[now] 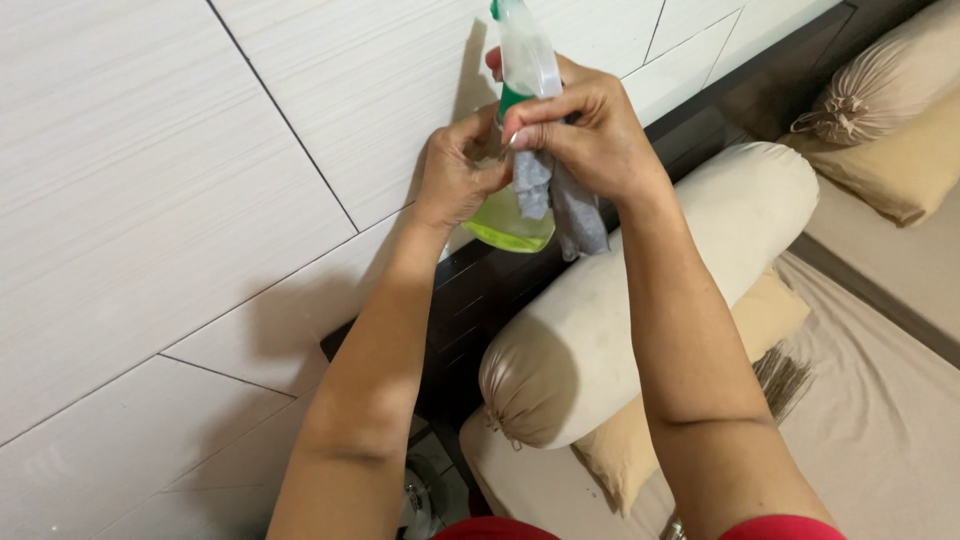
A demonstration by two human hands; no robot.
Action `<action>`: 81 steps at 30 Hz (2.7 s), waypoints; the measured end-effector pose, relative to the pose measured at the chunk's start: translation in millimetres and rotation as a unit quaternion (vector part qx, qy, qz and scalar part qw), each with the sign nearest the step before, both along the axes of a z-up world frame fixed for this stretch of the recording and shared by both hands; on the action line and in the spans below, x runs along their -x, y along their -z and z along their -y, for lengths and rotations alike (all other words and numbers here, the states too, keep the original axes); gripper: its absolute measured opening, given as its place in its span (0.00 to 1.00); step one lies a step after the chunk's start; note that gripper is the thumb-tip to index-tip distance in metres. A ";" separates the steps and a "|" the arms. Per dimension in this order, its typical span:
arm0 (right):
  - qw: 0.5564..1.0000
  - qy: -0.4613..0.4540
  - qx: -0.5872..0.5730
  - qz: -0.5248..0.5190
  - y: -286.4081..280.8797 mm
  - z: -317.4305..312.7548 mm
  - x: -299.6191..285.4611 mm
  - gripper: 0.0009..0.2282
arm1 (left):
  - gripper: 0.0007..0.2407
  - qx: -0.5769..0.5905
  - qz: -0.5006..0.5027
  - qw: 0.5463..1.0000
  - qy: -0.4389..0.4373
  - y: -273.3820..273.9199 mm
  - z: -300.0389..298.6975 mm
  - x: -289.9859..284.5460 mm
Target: The person sprays a cleaning solution from a bottle onto a white tiled wall and wipes the surface with a gray cloth. They move along the wall, cleaning different sections and the lower trim area.
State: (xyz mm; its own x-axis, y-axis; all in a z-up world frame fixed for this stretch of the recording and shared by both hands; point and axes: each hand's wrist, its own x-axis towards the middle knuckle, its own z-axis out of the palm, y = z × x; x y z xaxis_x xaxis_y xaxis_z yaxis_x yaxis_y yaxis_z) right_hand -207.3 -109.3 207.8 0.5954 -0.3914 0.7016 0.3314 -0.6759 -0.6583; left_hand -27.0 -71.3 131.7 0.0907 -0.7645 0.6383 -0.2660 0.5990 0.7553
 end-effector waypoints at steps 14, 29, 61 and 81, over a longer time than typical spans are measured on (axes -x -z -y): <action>0.997 -0.056 -0.044 0.023 2.5 10.1 -4.6 0.07 | 0.23 0.043 -0.008 0.999 -0.015 4.6 5.3 4.5; 0.988 0.023 -0.114 0.098 71.5 3.9 14.8 0.03 | 0.24 0.084 0.061 0.987 -0.123 73.1 -17.0 -4.4; 0.899 0.394 -0.088 0.173 94.8 212.2 50.0 0.05 | 0.21 0.135 0.181 0.912 -0.343 114.6 6.2 24.6; 0.884 0.441 -0.001 0.154 86.9 213.0 48.5 0.05 | 0.23 0.113 0.180 0.918 -0.335 121.6 8.9 23.5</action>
State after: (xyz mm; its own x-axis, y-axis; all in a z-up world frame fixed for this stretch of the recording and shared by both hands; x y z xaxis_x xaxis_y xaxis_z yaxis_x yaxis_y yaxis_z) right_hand -255.7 -322.4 120.9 -0.1602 -0.6095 0.7765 -0.1607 -0.7600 -0.6297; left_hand -50.5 -80.2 10.1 0.2445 -0.4584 0.8545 -0.8403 0.3395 0.4226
